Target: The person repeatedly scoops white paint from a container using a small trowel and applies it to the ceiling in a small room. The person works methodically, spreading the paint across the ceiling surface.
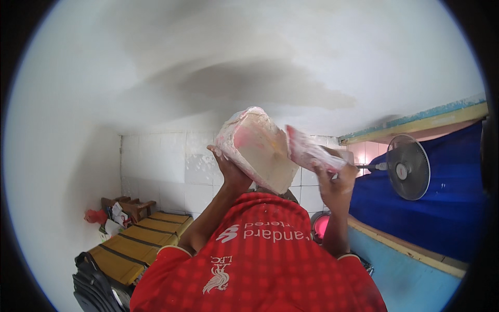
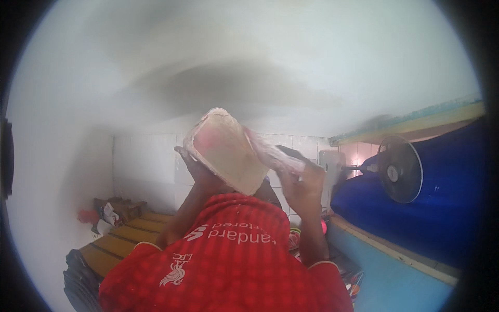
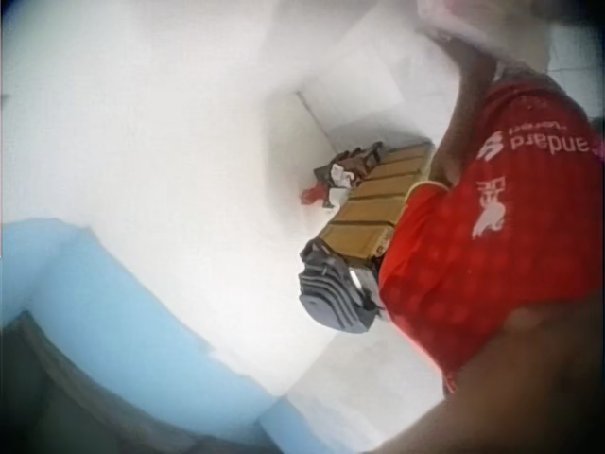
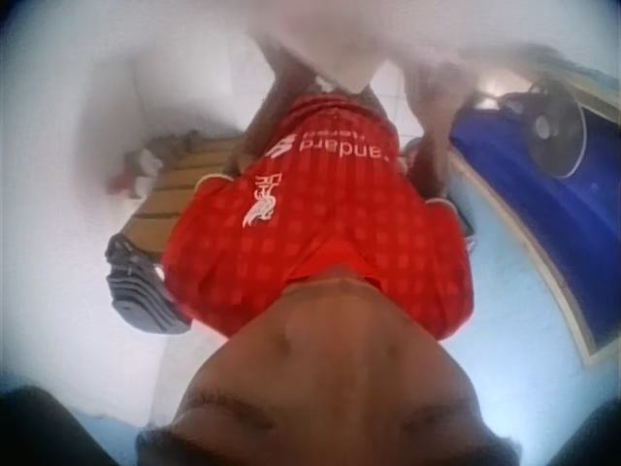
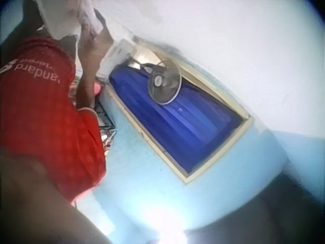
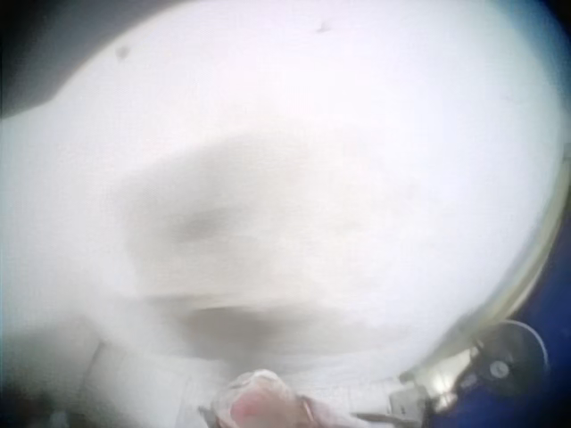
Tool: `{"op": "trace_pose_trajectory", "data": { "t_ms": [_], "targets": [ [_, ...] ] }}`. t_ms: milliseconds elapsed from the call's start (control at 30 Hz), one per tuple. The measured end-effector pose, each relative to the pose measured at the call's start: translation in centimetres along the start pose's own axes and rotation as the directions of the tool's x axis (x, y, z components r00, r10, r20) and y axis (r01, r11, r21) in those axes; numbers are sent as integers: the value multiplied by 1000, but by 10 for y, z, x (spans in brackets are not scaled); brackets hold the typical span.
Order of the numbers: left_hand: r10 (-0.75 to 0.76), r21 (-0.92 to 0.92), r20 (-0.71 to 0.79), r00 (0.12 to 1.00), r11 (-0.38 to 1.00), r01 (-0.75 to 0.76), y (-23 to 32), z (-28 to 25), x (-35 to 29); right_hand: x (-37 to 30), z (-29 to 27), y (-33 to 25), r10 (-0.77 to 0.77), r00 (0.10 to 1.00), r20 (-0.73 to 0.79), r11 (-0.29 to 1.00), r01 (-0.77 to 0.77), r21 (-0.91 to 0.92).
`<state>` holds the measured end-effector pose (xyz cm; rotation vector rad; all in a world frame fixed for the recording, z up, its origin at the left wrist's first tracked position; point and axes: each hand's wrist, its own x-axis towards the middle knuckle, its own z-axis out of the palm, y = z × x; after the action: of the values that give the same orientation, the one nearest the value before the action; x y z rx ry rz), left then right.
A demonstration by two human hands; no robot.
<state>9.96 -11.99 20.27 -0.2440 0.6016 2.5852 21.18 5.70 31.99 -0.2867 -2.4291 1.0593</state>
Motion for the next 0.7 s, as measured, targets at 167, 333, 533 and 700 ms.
{"op": "trace_pose_trajectory", "data": {
  "t_ms": [167,333,533,700],
  "targets": [
    [169,129,153,974,973,-189,-11,-21,6,13,29,-20,-93,977,191,969,133,-208],
    [232,103,121,965,964,-245,-15,-9,2,21,52,-28,-160,978,130,977,176,-118],
    [275,216,97,957,933,-289,-5,8,-8,20,64,-27,-106,978,180,989,122,-83],
    [282,276,180,942,905,-324,4,2,-7,20,75,-22,-202,959,200,977,213,-33]
  ]
}}
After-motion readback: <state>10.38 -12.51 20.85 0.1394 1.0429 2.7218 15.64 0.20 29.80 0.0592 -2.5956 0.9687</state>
